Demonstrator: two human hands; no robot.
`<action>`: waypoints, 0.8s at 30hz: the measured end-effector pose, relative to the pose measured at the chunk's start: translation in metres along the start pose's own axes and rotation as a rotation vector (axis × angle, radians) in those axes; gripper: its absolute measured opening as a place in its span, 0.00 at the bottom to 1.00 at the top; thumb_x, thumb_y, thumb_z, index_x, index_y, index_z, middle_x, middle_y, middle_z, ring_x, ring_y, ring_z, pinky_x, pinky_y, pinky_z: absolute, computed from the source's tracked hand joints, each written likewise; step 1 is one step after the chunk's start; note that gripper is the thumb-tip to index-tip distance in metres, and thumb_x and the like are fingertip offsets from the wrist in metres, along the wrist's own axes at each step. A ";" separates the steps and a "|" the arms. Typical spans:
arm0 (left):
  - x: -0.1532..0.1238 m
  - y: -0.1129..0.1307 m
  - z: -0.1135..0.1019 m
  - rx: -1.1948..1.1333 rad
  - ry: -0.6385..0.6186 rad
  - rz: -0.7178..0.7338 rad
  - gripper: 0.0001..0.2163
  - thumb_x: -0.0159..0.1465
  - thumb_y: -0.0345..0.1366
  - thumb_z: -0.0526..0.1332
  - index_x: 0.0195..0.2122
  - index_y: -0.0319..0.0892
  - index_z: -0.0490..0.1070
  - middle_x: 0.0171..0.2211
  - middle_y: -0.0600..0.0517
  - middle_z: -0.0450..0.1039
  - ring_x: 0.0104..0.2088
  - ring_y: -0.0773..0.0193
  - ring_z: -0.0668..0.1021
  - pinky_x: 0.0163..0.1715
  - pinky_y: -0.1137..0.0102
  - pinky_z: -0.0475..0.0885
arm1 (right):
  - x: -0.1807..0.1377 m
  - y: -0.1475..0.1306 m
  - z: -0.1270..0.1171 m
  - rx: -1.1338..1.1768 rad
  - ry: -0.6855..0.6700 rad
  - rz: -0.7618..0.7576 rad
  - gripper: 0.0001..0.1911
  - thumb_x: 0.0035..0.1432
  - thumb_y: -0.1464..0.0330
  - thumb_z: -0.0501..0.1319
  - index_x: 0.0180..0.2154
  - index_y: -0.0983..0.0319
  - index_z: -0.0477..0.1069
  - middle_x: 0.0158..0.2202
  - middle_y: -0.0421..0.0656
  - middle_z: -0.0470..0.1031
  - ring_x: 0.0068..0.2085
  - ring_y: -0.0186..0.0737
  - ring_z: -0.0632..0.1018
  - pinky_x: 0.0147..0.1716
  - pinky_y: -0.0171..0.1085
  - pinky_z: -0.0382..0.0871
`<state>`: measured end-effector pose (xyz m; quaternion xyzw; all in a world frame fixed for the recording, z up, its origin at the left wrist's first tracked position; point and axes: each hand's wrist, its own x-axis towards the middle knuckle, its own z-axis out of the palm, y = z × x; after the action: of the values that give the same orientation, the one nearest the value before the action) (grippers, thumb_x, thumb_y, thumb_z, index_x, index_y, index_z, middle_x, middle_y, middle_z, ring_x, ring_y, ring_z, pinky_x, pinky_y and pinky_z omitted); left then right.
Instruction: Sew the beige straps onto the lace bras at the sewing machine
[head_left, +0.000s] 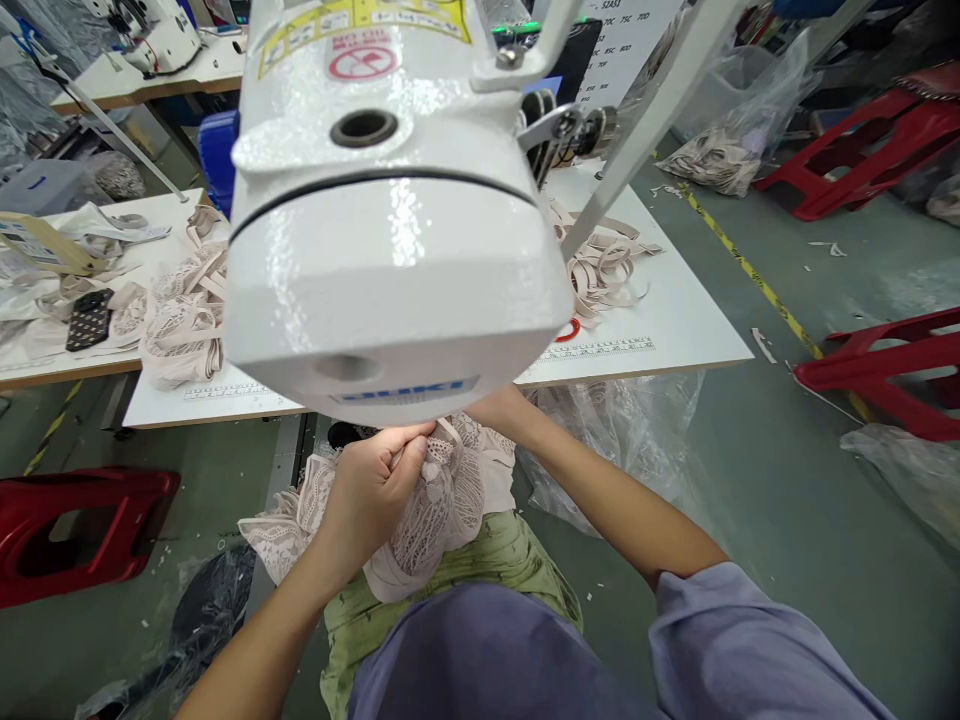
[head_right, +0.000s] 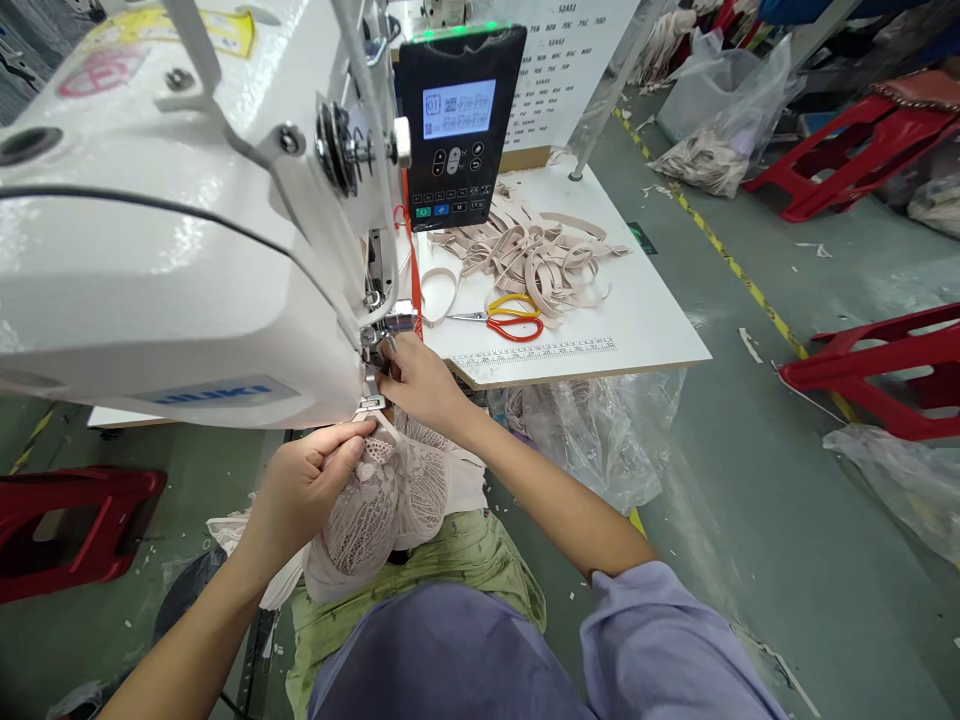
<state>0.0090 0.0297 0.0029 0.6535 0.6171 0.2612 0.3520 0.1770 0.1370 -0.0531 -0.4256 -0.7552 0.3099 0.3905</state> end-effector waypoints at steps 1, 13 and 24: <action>0.000 0.000 0.000 0.008 0.002 0.008 0.14 0.68 0.37 0.57 0.49 0.43 0.79 0.48 0.50 0.81 0.47 0.57 0.82 0.35 0.72 0.77 | 0.000 -0.001 -0.001 0.000 -0.001 0.005 0.02 0.55 0.71 0.58 0.32 0.58 0.68 0.34 0.44 0.71 0.38 0.46 0.72 0.38 0.45 0.73; -0.015 -0.015 -0.006 0.395 0.107 0.275 0.13 0.69 0.37 0.55 0.49 0.46 0.78 0.42 0.53 0.83 0.35 0.63 0.84 0.31 0.75 0.74 | 0.001 -0.009 -0.002 0.090 0.071 -0.060 0.05 0.55 0.73 0.58 0.35 0.61 0.69 0.40 0.44 0.71 0.42 0.42 0.72 0.42 0.41 0.68; -0.018 -0.018 -0.004 0.480 0.155 0.327 0.13 0.69 0.36 0.54 0.48 0.46 0.78 0.40 0.52 0.84 0.36 0.62 0.84 0.34 0.74 0.74 | 0.001 -0.015 0.000 0.080 0.083 -0.029 0.05 0.53 0.74 0.60 0.34 0.61 0.70 0.40 0.43 0.70 0.40 0.41 0.73 0.40 0.38 0.67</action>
<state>-0.0067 0.0122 -0.0070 0.7869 0.5728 0.2099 0.0926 0.1710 0.1313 -0.0407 -0.4111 -0.7317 0.3161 0.4424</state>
